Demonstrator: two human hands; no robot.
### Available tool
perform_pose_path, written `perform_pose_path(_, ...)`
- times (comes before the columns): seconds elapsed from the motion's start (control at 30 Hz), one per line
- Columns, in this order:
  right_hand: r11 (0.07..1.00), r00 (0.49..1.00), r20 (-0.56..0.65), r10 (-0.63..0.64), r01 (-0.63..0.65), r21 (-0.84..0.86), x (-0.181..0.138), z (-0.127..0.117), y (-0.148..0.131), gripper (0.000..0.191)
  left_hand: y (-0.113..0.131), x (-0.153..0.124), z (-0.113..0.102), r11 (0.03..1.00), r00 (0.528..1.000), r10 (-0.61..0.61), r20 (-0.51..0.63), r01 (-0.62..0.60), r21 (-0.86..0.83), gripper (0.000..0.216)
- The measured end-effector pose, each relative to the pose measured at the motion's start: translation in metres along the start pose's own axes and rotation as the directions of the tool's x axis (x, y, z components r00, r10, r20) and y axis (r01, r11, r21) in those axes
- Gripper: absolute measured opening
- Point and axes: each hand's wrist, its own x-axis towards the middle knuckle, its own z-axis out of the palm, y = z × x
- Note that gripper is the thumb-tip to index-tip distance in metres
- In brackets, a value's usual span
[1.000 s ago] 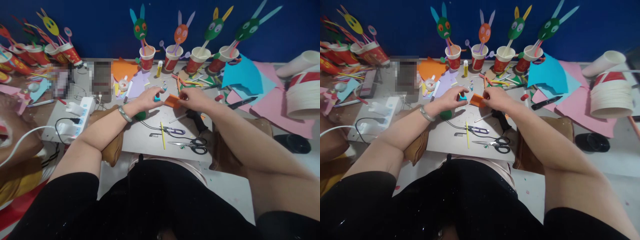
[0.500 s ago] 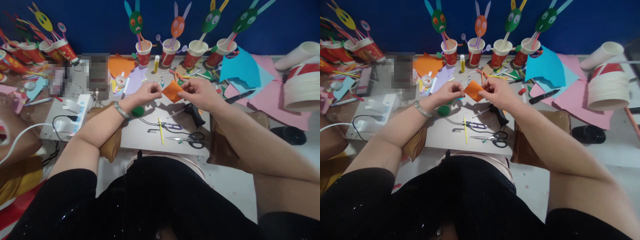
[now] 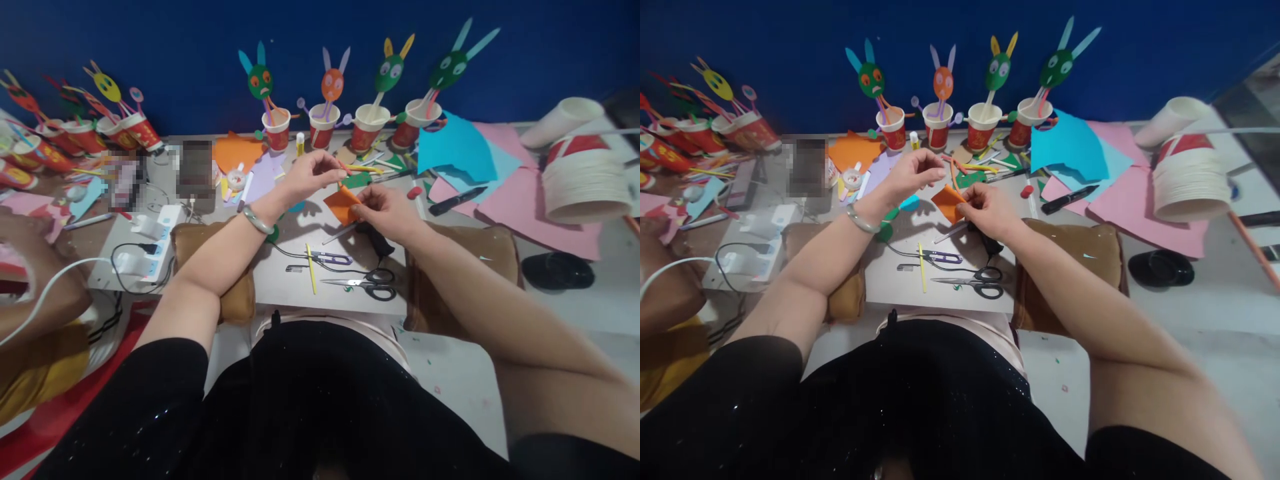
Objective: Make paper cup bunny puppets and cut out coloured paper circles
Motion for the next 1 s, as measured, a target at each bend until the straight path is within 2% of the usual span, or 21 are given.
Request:
perform_pose_path(0.1,0.998,0.996,-0.084,-0.027,0.031,0.045,0.000,-0.003,0.000,0.033,0.003,0.005,0.011,1.000,1.000,-0.006,0.030,0.006,-0.006,0.040)
perform_pose_path(0.17,0.997,0.994,-0.100,-0.044,0.050,0.051,0.001,-0.004,0.000,0.034,0.004,0.002,0.011,0.999,0.997,-0.032,0.074,0.035,-0.040,0.043)
perform_pose_path(0.3,0.995,0.995,-0.081,-0.065,0.070,0.065,0.004,0.002,-0.005,0.036,0.014,-0.013,0.005,0.993,0.988,-0.095,0.125,0.103,-0.064,0.022)
perform_pose_path(0.47,0.983,0.996,-0.031,-0.079,0.083,0.164,0.007,0.015,-0.010,0.031,0.036,-0.031,0.000,0.966,0.967,-0.256,0.001,0.256,-0.041,0.025)
perform_pose_path(0.53,0.982,0.997,-0.008,-0.072,0.072,0.175,0.004,0.015,-0.011,0.027,0.045,-0.037,-0.003,0.933,0.939,-0.334,-0.077,0.318,-0.169,0.032)
perform_pose_path(0.6,0.990,0.996,0.030,-0.081,0.077,0.121,-0.002,0.012,-0.012,0.022,0.055,-0.043,-0.007,0.875,0.904,-0.387,-0.180,0.299,-0.381,0.038)
perform_pose_path(0.7,0.990,0.976,0.183,-0.122,0.132,-0.042,-0.017,0.005,-0.019,0.014,0.068,-0.047,-0.017,0.808,0.866,-0.422,-0.269,0.224,-0.545,0.033)
perform_pose_path(0.8,0.946,0.917,0.381,-0.121,0.223,-0.237,-0.035,0.001,-0.030,0.009,0.073,-0.045,-0.024,0.687,0.845,-0.473,-0.249,0.177,-0.705,0.025)
perform_pose_path(0.87,0.889,0.884,0.461,-0.078,0.270,-0.368,-0.047,-0.002,-0.035,0.010,0.068,-0.041,-0.024,0.623,0.832,-0.505,-0.231,0.165,-0.765,0.023)
perform_pose_path(0.93,0.837,0.876,0.481,-0.039,0.292,-0.463,-0.057,-0.007,-0.035,0.015,0.059,-0.037,-0.020,0.605,0.805,-0.546,-0.233,0.186,-0.774,0.021)
perform_pose_path(1.0,0.811,0.891,0.453,-0.030,0.287,-0.510,-0.067,-0.018,-0.030,0.018,0.048,-0.034,-0.016,0.588,0.792,-0.570,-0.218,0.208,-0.782,0.021)
